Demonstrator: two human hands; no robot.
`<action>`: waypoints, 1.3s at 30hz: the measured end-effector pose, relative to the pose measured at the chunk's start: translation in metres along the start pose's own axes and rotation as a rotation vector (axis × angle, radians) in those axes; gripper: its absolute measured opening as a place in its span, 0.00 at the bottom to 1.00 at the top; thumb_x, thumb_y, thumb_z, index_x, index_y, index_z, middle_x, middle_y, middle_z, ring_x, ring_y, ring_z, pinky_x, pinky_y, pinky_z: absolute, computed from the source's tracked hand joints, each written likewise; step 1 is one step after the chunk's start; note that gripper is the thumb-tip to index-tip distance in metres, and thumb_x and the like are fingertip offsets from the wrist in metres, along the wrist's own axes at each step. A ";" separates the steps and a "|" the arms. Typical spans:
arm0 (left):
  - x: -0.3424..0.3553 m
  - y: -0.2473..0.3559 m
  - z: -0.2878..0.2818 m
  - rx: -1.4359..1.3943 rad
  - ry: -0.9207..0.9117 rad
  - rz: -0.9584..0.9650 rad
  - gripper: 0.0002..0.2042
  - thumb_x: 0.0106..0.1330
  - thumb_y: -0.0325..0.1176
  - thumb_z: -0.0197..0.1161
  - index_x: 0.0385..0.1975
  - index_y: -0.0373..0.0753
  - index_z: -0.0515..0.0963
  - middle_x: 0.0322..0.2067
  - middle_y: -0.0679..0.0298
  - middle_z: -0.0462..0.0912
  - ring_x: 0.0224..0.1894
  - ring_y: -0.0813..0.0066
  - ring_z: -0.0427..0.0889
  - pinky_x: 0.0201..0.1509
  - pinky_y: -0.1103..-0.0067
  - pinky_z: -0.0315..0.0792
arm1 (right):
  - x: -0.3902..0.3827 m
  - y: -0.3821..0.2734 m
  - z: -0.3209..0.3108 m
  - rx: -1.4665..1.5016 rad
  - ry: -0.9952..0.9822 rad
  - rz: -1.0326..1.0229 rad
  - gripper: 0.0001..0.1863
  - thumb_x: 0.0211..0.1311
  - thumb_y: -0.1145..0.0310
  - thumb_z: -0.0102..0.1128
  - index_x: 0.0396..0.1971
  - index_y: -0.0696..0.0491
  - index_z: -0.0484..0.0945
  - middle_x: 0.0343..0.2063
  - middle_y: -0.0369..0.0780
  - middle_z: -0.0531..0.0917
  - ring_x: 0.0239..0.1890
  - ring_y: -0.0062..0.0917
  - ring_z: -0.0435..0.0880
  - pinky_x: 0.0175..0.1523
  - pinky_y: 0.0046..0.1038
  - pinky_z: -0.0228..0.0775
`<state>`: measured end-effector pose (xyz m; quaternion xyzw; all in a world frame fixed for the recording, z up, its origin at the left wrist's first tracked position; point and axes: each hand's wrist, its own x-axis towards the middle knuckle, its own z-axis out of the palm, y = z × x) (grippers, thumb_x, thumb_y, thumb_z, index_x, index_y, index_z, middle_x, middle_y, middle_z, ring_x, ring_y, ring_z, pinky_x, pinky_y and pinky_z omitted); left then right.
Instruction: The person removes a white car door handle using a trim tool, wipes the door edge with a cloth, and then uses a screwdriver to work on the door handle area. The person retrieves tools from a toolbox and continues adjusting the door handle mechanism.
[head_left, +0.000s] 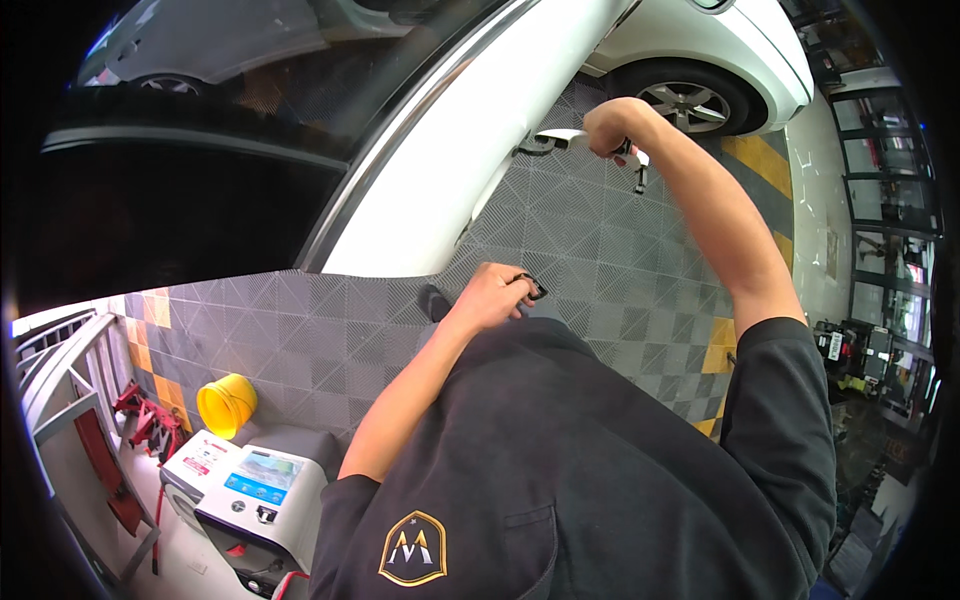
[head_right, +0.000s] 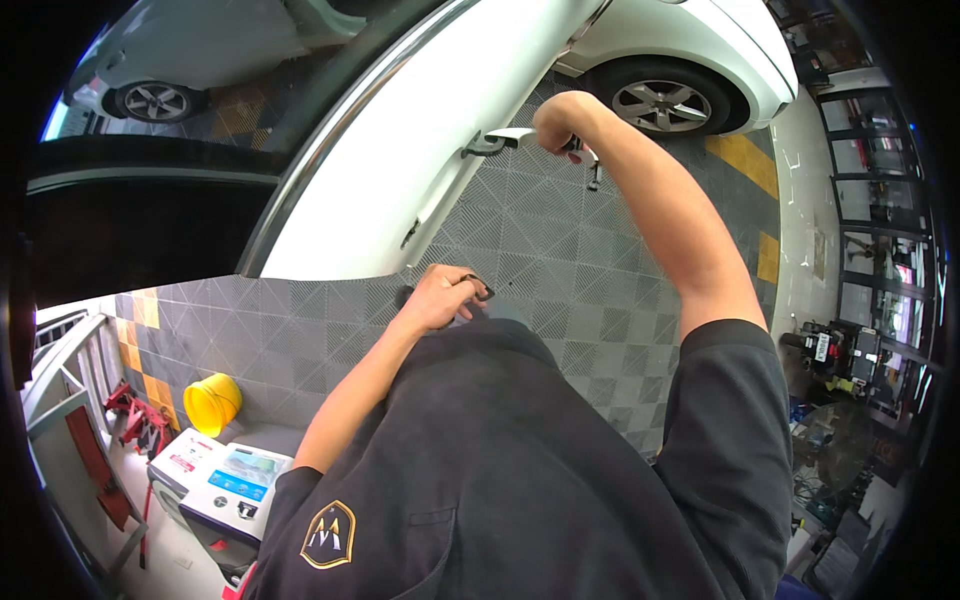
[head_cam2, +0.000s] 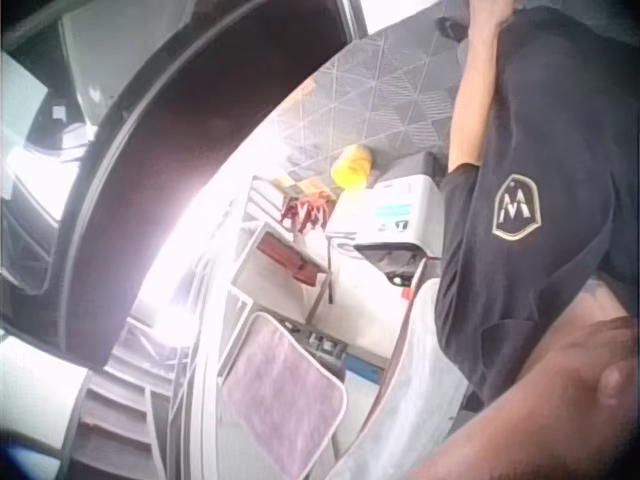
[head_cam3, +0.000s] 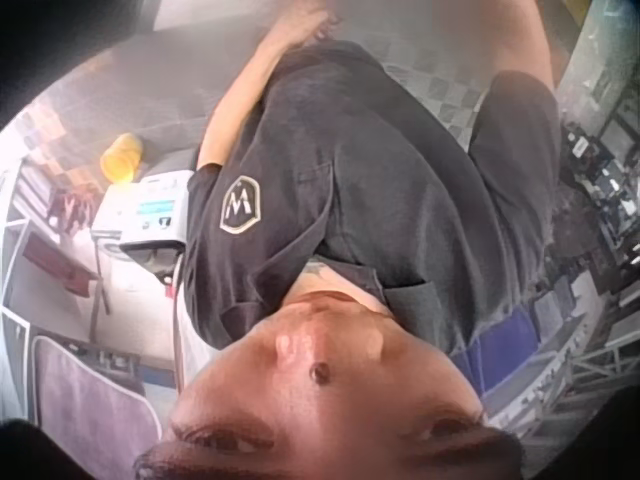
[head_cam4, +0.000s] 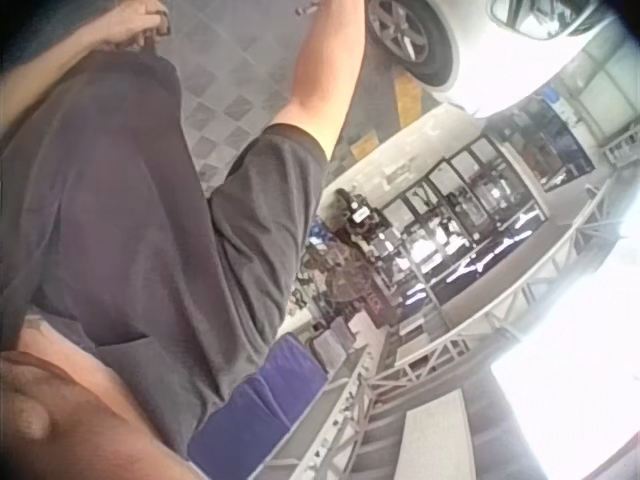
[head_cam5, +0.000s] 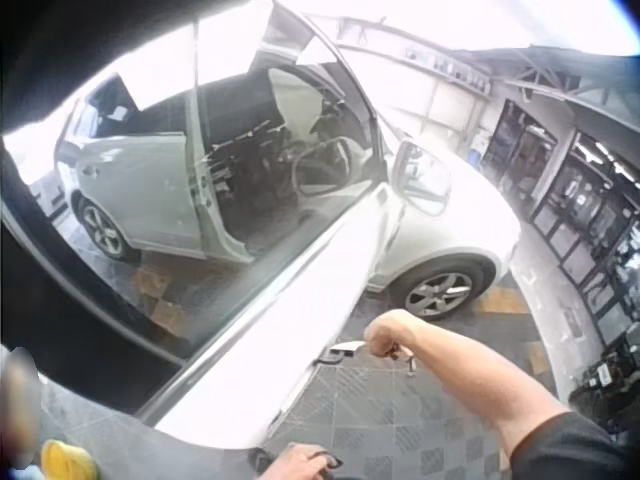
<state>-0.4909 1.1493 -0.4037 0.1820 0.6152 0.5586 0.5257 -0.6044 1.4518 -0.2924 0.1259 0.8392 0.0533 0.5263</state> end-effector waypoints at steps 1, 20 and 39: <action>0.000 -0.003 0.001 -0.036 0.002 -0.002 0.14 0.62 0.29 0.53 0.36 0.25 0.84 0.35 0.52 0.87 0.38 0.65 0.89 0.32 0.75 0.83 | 0.000 -0.001 -0.002 -0.004 -0.003 0.010 0.12 0.45 0.80 0.58 0.30 0.65 0.86 0.32 0.50 0.87 0.27 0.37 0.88 0.30 0.37 0.81; 0.062 0.021 0.046 0.016 0.934 0.215 0.20 0.67 0.23 0.46 0.54 0.32 0.81 0.58 0.55 0.81 0.47 0.67 0.85 0.37 0.77 0.85 | 0.032 0.036 0.005 -0.023 0.182 -0.641 0.10 0.45 0.74 0.57 0.23 0.66 0.84 0.19 0.49 0.83 0.18 0.34 0.83 0.22 0.35 0.75; 0.102 0.073 0.061 -0.977 0.887 0.345 0.09 0.66 0.30 0.55 0.41 0.34 0.77 0.35 0.62 0.74 0.42 0.68 0.80 0.44 0.63 0.80 | 0.069 0.071 0.033 0.400 -0.222 -1.019 0.10 0.54 0.72 0.56 0.35 0.62 0.75 0.25 0.43 0.87 0.26 0.25 0.88 0.25 0.27 0.78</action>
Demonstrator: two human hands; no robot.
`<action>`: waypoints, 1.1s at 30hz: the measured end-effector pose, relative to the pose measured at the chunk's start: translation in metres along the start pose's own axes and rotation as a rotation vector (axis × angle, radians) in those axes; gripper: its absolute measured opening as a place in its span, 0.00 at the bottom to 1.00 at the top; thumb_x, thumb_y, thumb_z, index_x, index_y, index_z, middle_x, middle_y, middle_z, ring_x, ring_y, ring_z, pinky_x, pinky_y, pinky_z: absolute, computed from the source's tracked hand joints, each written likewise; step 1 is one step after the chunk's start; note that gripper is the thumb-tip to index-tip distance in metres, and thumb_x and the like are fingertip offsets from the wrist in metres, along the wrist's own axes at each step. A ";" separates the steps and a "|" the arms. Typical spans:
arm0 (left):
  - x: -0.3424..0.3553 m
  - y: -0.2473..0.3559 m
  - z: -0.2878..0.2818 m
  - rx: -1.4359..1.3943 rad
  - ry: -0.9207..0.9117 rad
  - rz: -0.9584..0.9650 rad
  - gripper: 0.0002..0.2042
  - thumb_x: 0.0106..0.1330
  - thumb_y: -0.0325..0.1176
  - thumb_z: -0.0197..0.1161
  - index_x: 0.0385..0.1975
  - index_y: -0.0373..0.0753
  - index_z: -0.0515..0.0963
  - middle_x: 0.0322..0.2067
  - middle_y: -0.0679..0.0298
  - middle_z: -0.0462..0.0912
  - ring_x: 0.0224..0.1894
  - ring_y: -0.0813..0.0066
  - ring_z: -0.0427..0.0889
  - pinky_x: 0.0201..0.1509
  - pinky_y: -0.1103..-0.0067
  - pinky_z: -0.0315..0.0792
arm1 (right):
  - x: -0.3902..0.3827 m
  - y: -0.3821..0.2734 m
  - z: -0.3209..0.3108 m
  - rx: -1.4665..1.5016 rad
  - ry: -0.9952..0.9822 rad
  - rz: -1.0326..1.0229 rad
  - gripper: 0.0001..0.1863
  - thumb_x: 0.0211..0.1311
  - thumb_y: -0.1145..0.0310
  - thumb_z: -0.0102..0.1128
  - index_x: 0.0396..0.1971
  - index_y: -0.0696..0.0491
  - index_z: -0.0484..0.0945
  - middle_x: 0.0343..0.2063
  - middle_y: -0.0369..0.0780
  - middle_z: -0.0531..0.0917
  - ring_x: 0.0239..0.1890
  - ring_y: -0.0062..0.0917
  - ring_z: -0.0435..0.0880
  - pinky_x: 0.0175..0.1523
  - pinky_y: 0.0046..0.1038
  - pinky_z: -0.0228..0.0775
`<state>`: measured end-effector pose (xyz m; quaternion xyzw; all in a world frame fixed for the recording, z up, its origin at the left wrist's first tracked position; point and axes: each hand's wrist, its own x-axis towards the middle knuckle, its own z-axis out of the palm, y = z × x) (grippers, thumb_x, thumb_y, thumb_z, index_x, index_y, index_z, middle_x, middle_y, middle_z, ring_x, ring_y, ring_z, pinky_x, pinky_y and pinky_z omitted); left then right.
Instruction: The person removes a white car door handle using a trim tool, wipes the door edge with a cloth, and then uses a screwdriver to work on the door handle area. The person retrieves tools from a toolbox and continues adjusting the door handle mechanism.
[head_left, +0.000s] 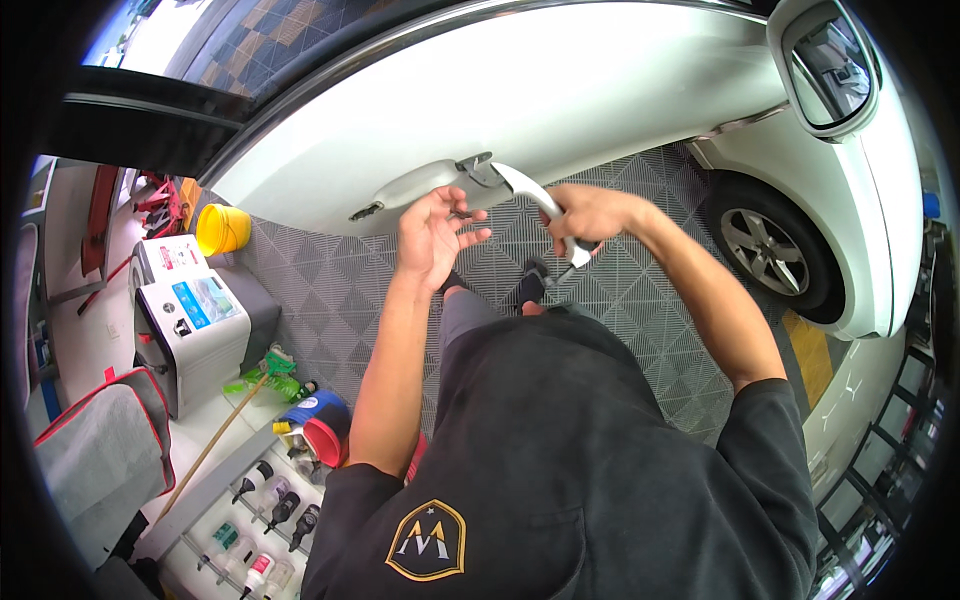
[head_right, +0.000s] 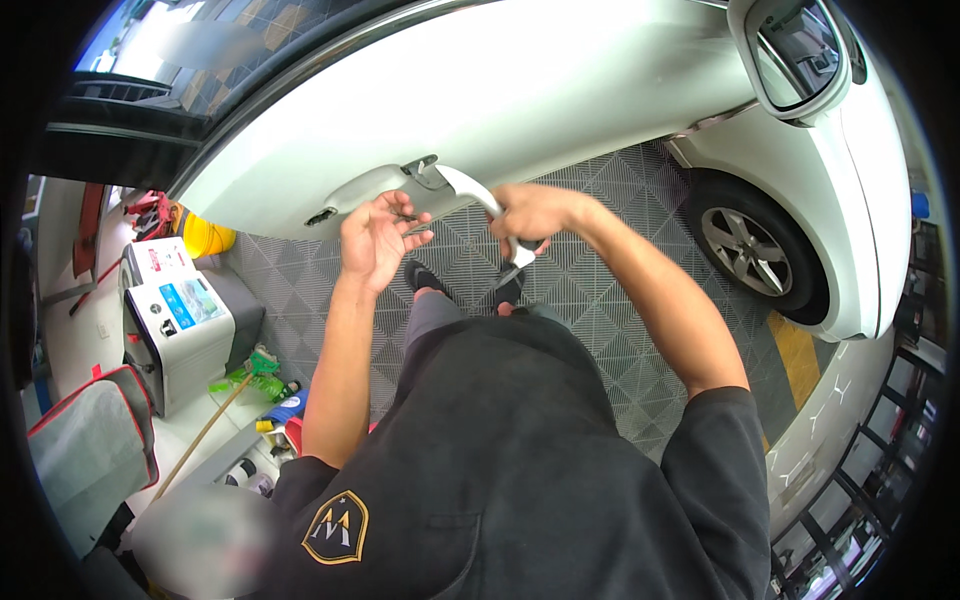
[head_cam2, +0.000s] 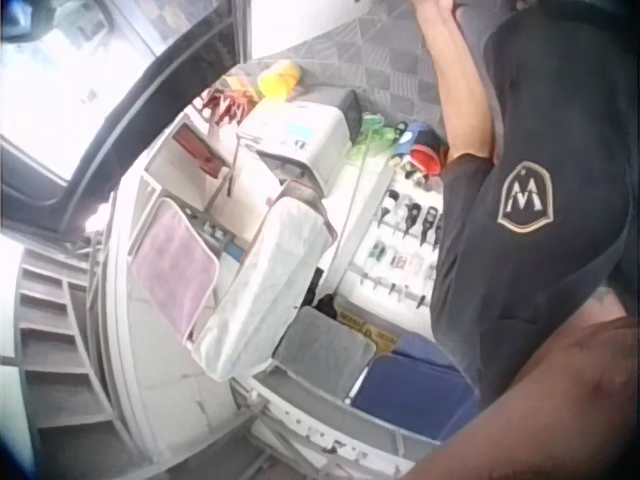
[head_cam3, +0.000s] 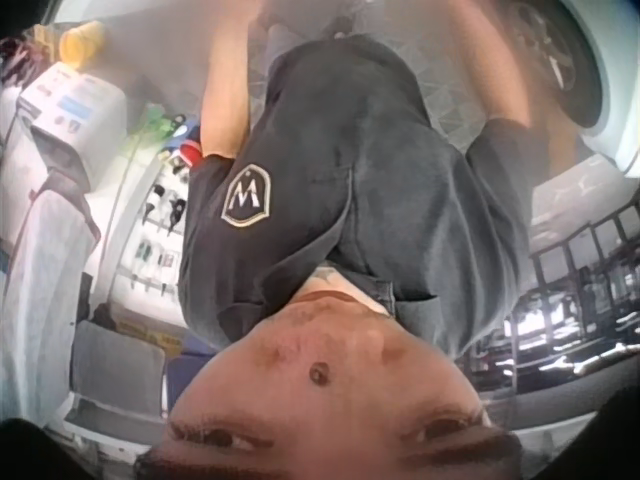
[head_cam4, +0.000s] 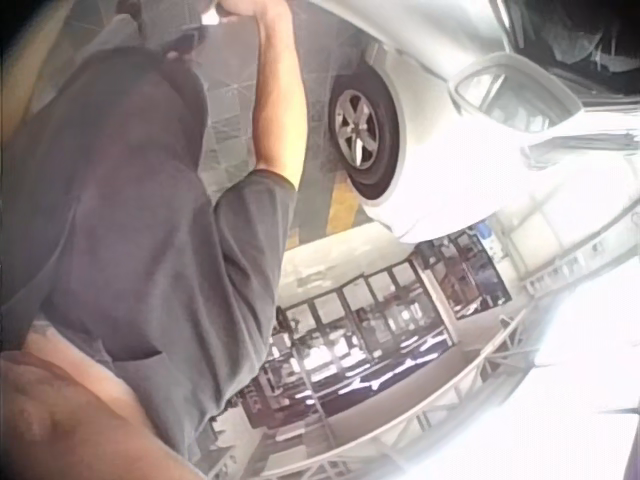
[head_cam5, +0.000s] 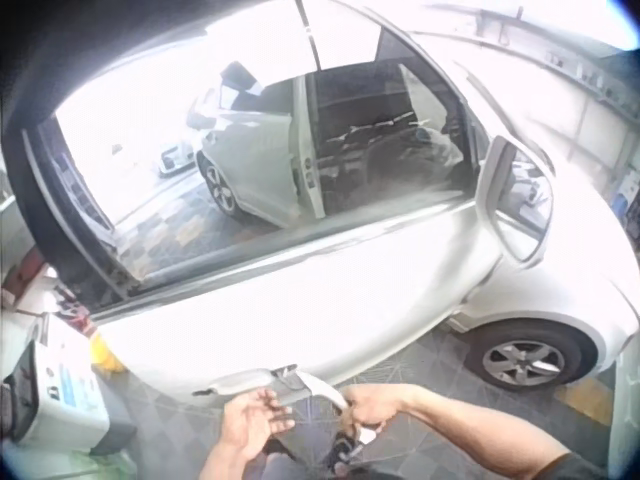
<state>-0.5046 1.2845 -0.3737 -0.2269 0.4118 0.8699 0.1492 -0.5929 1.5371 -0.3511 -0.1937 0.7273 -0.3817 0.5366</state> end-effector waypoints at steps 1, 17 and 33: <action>0.002 0.004 0.004 0.005 -0.008 -0.037 0.09 0.67 0.34 0.57 0.40 0.35 0.77 0.33 0.64 0.72 0.39 0.69 0.79 0.43 0.64 0.79 | 0.000 0.001 -0.008 -0.046 -0.017 -0.013 0.09 0.54 0.72 0.56 0.34 0.61 0.75 0.26 0.43 0.87 0.26 0.25 0.88 0.23 0.27 0.77; 0.029 -0.033 0.041 0.190 0.251 0.154 0.09 0.69 0.37 0.66 0.34 0.42 0.74 0.18 0.76 0.64 0.20 0.84 0.68 0.19 0.81 0.69 | 0.016 -0.017 -0.005 -0.155 -0.111 0.107 0.19 0.58 0.62 0.67 0.42 0.62 0.83 0.32 0.43 0.88 0.35 0.25 0.88 0.25 0.28 0.82; 0.020 -0.032 0.008 0.792 0.487 0.605 0.12 0.64 0.32 0.71 0.45 0.35 0.82 0.16 0.75 0.64 0.17 0.87 0.63 0.20 0.82 0.63 | 0.003 0.047 0.134 0.942 0.233 0.041 0.05 0.66 0.72 0.55 0.36 0.58 0.75 0.31 0.44 0.86 0.24 0.24 0.84 0.21 0.24 0.71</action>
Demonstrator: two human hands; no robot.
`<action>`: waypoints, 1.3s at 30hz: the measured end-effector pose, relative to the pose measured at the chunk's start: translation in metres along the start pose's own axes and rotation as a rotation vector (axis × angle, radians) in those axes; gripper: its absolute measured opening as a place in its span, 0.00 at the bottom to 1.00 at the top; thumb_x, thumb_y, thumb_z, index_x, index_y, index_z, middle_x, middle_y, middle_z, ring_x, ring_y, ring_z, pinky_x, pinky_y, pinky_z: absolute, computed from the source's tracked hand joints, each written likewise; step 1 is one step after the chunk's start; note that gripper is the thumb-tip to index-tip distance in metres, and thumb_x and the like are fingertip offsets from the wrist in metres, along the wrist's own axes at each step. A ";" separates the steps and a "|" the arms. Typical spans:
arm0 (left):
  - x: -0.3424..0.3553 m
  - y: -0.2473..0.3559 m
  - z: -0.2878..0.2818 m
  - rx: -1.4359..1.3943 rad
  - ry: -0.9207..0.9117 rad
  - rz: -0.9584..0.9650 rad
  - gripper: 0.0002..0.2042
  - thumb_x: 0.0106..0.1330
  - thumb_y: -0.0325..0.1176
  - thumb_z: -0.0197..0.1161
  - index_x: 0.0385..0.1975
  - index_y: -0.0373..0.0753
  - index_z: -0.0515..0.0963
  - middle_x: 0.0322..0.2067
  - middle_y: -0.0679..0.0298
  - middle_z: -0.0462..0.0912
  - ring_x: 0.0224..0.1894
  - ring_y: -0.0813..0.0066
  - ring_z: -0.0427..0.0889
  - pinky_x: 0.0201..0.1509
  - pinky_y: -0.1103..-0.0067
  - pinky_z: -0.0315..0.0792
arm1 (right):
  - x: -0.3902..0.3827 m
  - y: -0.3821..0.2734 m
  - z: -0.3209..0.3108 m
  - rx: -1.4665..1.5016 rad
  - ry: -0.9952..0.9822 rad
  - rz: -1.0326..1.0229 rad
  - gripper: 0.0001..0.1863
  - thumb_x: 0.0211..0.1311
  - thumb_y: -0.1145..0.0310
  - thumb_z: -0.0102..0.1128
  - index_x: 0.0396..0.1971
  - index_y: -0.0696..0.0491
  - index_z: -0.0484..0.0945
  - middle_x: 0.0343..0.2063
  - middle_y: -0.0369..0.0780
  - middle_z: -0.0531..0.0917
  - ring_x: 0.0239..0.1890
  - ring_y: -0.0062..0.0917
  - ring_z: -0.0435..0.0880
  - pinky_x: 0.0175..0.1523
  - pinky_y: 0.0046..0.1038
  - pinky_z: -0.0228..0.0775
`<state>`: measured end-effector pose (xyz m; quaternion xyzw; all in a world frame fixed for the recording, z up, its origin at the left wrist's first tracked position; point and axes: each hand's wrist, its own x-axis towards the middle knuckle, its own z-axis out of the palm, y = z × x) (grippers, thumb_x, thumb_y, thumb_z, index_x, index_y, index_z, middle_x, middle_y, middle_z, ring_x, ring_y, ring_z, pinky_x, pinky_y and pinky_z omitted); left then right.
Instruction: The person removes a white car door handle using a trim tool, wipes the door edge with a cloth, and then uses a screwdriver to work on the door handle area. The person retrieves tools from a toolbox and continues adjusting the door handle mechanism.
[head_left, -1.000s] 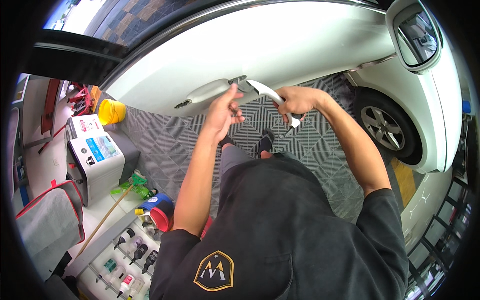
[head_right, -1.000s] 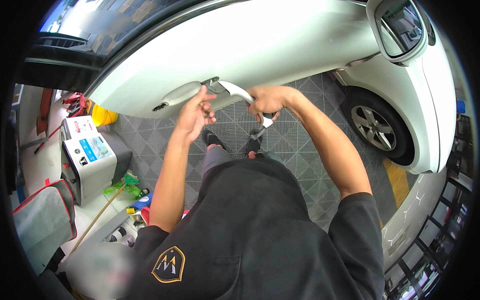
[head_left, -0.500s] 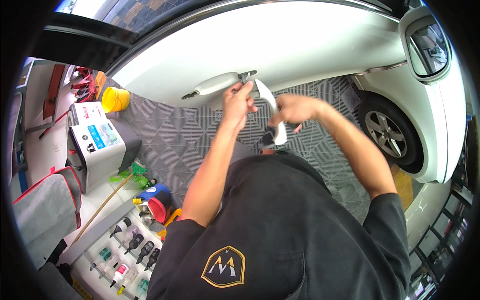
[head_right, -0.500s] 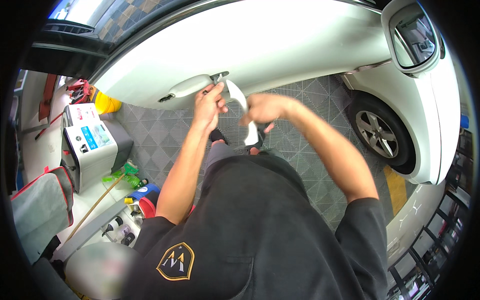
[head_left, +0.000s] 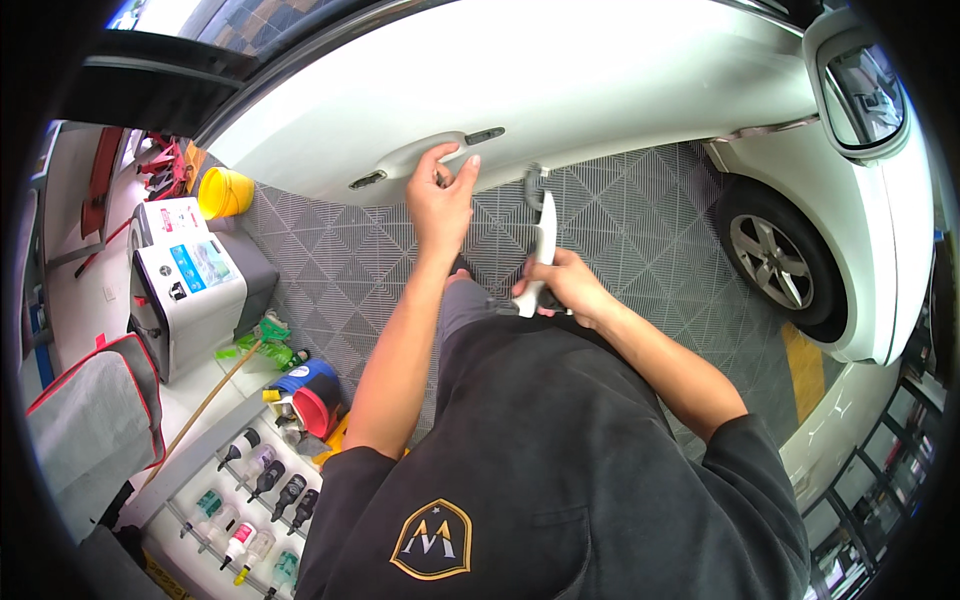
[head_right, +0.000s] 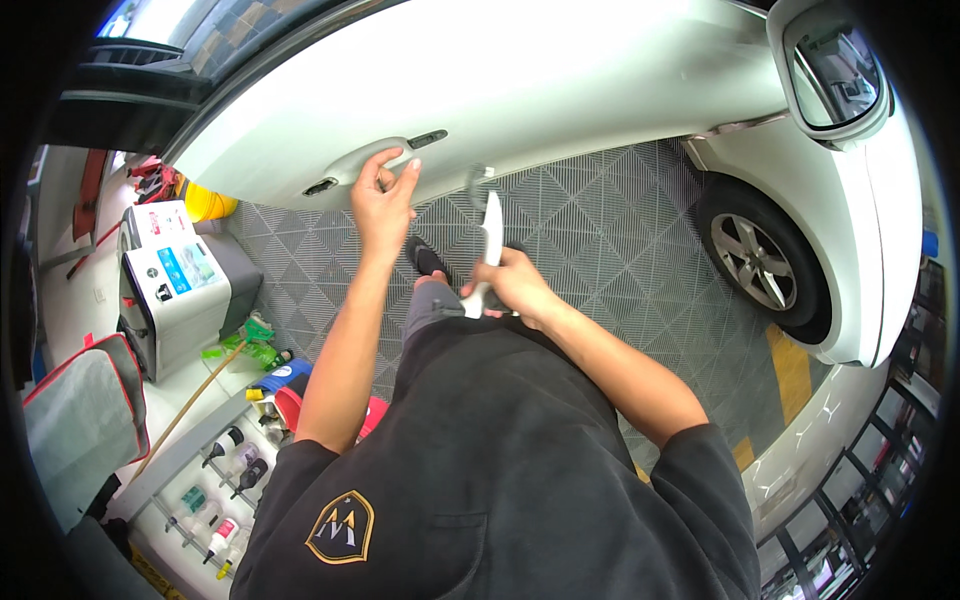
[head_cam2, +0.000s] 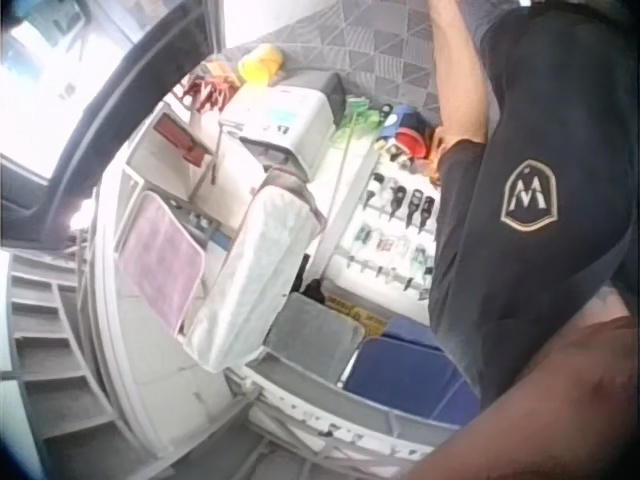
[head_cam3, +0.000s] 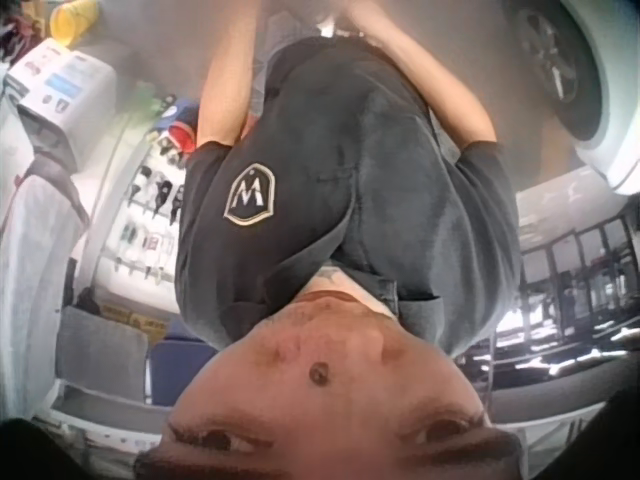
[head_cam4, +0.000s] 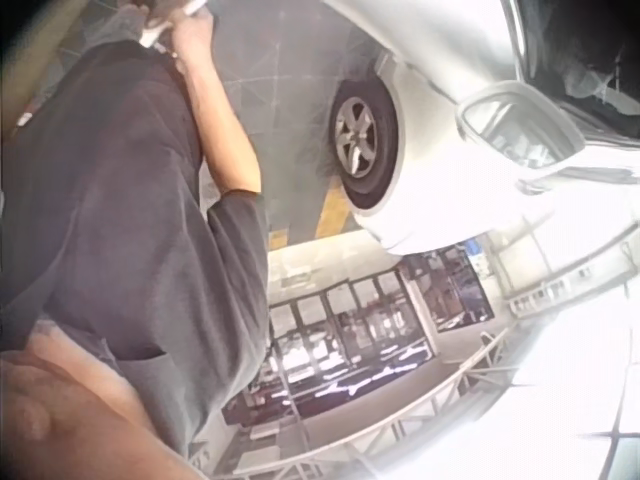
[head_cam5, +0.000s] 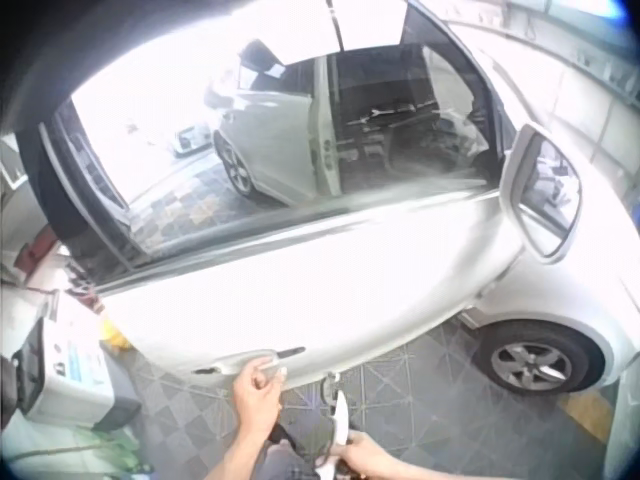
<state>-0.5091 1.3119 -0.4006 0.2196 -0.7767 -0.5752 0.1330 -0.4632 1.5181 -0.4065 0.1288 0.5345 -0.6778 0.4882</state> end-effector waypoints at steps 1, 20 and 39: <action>0.001 0.001 0.009 0.079 0.091 0.119 0.13 0.60 0.30 0.74 0.43 0.35 0.83 0.16 0.75 0.62 0.18 0.86 0.59 0.21 0.80 0.56 | -0.005 0.001 -0.007 0.020 0.024 0.001 0.05 0.66 0.72 0.54 0.37 0.58 0.73 0.30 0.45 0.86 0.23 0.24 0.83 0.20 0.23 0.70; 0.023 -0.026 0.037 0.062 0.276 0.400 0.07 0.64 0.26 0.70 0.31 0.35 0.77 0.14 0.72 0.65 0.17 0.83 0.59 0.21 0.79 0.55 | -0.048 0.026 -0.038 0.205 0.151 -0.023 0.07 0.67 0.70 0.55 0.38 0.58 0.73 0.30 0.47 0.86 0.26 0.25 0.83 0.21 0.23 0.70; 0.023 -0.023 0.043 0.034 0.270 0.419 0.08 0.63 0.25 0.71 0.33 0.36 0.75 0.16 0.70 0.70 0.17 0.82 0.64 0.22 0.81 0.59 | -0.023 0.013 -0.034 0.168 0.132 0.055 0.06 0.68 0.72 0.52 0.38 0.60 0.74 0.29 0.48 0.86 0.25 0.26 0.83 0.20 0.23 0.72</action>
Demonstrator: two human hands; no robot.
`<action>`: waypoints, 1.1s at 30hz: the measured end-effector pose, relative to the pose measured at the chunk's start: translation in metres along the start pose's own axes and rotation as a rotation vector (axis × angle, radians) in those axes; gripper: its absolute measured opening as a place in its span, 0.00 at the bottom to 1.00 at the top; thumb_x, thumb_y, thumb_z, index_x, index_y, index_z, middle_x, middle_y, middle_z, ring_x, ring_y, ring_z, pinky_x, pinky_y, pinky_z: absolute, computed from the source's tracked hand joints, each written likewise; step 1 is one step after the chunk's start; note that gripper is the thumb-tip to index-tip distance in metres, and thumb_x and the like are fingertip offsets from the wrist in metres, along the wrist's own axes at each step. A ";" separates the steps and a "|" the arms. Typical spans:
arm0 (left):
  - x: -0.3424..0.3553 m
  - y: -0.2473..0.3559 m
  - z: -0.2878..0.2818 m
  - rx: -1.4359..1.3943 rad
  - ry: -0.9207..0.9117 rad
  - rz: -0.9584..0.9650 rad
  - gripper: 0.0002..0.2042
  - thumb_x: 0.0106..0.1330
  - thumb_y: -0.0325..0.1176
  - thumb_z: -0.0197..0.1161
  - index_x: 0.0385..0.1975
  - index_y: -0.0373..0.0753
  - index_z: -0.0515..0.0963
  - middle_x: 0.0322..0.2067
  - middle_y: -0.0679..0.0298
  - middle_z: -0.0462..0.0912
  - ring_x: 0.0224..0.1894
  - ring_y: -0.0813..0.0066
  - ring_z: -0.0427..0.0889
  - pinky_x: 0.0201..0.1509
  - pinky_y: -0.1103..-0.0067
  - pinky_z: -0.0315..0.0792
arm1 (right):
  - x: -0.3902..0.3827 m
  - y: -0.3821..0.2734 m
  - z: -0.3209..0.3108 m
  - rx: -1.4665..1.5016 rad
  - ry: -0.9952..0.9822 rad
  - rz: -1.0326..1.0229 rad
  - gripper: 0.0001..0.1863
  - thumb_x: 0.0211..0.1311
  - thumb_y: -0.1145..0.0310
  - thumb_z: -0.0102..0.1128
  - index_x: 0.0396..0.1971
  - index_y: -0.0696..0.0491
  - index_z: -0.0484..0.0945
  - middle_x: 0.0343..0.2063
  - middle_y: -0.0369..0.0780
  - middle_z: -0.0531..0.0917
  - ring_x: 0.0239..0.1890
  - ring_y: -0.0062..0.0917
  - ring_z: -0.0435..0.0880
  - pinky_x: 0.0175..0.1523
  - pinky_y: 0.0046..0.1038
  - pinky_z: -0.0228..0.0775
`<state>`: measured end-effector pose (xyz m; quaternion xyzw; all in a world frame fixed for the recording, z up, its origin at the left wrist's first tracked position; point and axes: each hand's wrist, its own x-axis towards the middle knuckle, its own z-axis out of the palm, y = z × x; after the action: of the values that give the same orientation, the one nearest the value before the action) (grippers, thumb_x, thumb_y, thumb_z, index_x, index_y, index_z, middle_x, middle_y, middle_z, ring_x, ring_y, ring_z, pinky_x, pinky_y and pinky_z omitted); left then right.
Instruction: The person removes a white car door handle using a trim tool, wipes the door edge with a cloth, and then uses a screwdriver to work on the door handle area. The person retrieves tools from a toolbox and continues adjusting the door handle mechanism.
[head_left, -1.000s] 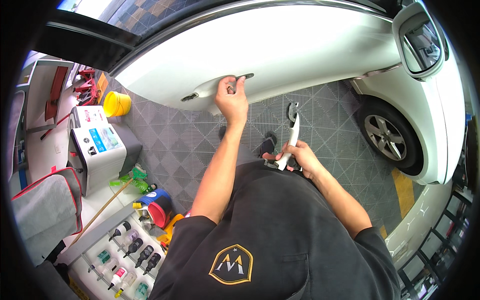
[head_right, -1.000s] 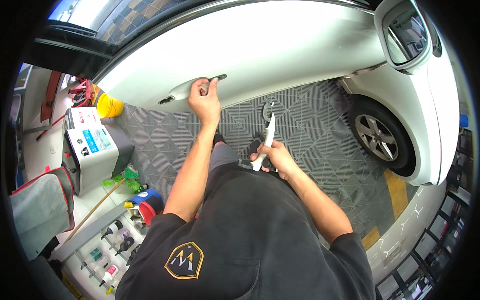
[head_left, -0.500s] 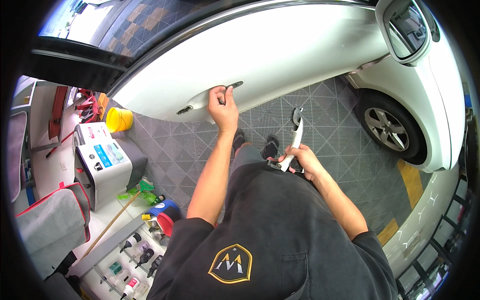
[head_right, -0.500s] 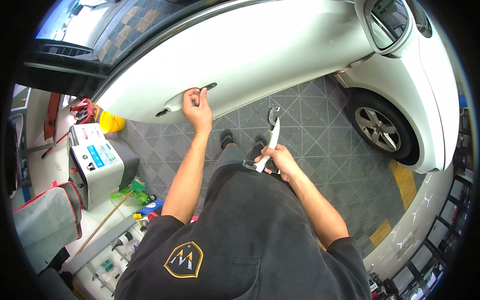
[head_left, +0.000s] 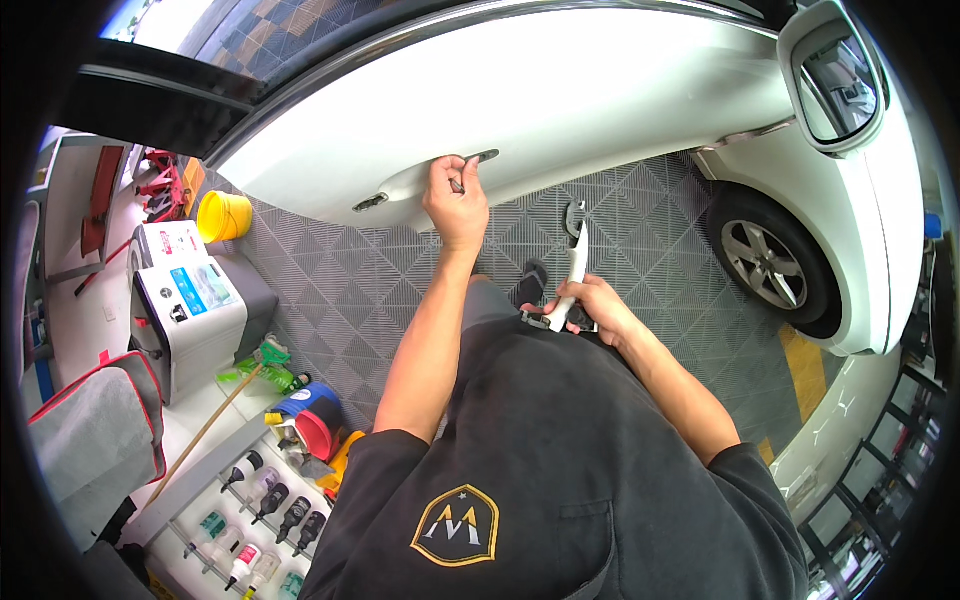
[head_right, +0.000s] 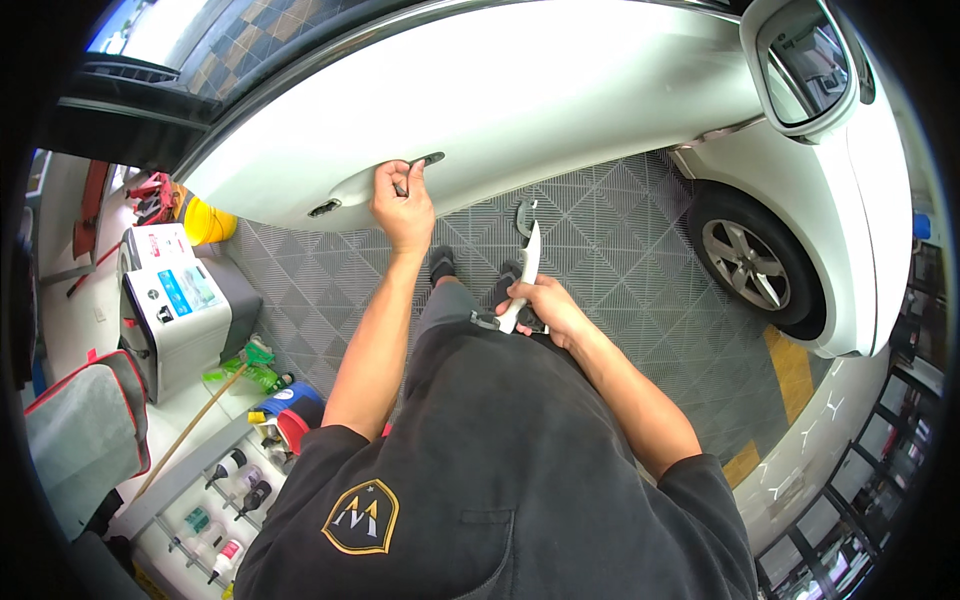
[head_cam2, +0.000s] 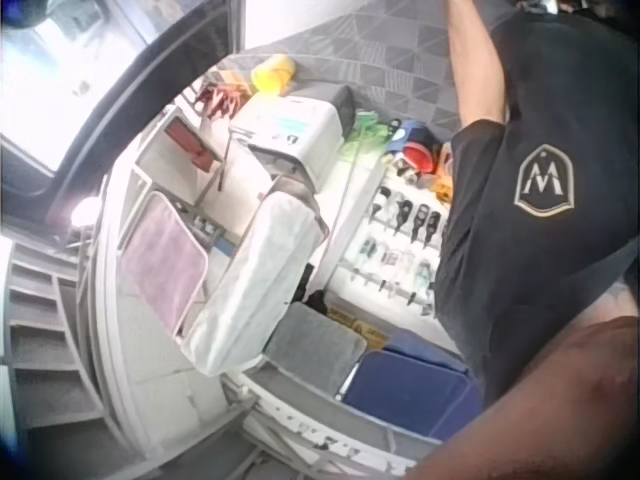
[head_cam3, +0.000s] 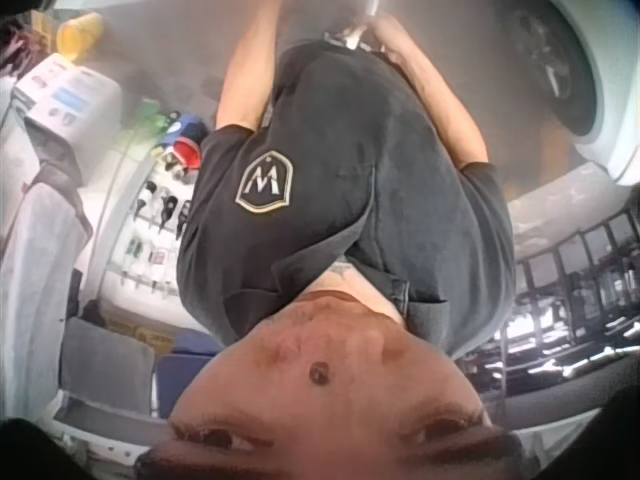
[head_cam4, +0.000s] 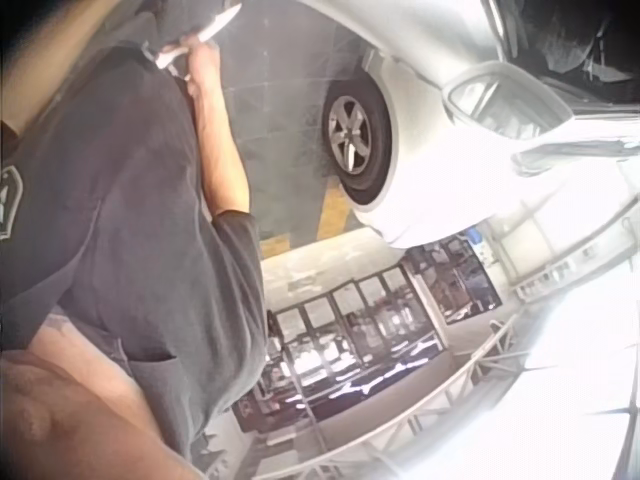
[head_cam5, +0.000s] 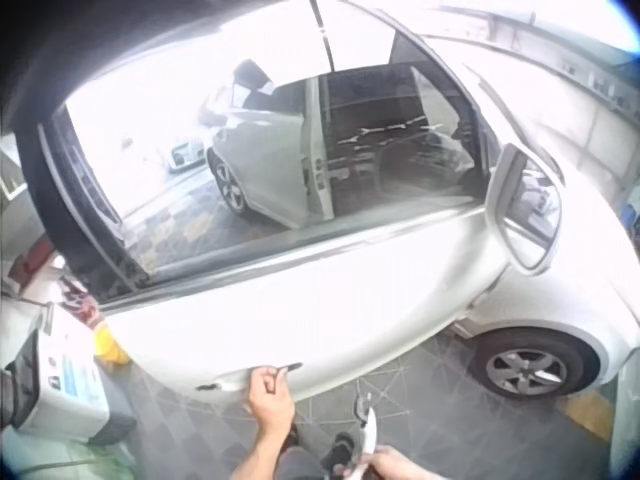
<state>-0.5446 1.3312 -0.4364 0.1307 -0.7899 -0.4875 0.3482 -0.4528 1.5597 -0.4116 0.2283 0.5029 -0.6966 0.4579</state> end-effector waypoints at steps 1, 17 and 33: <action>0.001 0.000 -0.001 0.004 -0.004 0.024 0.08 0.63 0.25 0.71 0.33 0.36 0.75 0.17 0.69 0.70 0.17 0.82 0.64 0.22 0.80 0.60 | 0.000 -0.002 0.001 -0.004 -0.004 -0.004 0.06 0.68 0.72 0.52 0.38 0.59 0.74 0.29 0.47 0.86 0.24 0.26 0.83 0.20 0.23 0.72; 0.013 0.065 -0.008 -0.813 0.104 -1.270 0.10 0.70 0.33 0.66 0.42 0.33 0.78 0.22 0.75 0.65 0.18 0.87 0.62 0.19 0.88 0.66 | -0.007 -0.007 -0.013 0.104 0.040 0.018 0.06 0.65 0.71 0.53 0.37 0.58 0.76 0.29 0.46 0.86 0.23 0.24 0.80 0.21 0.23 0.71; 0.022 0.072 0.022 -0.926 0.378 -1.240 0.06 0.65 0.28 0.61 0.36 0.35 0.71 0.27 0.69 0.68 0.21 0.84 0.64 0.23 0.87 0.66 | 0.003 -0.014 -0.005 0.122 -0.023 -0.074 0.07 0.67 0.72 0.53 0.37 0.61 0.73 0.28 0.49 0.86 0.18 0.25 0.79 0.19 0.25 0.69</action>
<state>-0.5657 1.3694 -0.3719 0.4690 -0.2177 -0.8407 0.1604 -0.4668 1.5639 -0.4090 0.2290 0.4624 -0.7450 0.4228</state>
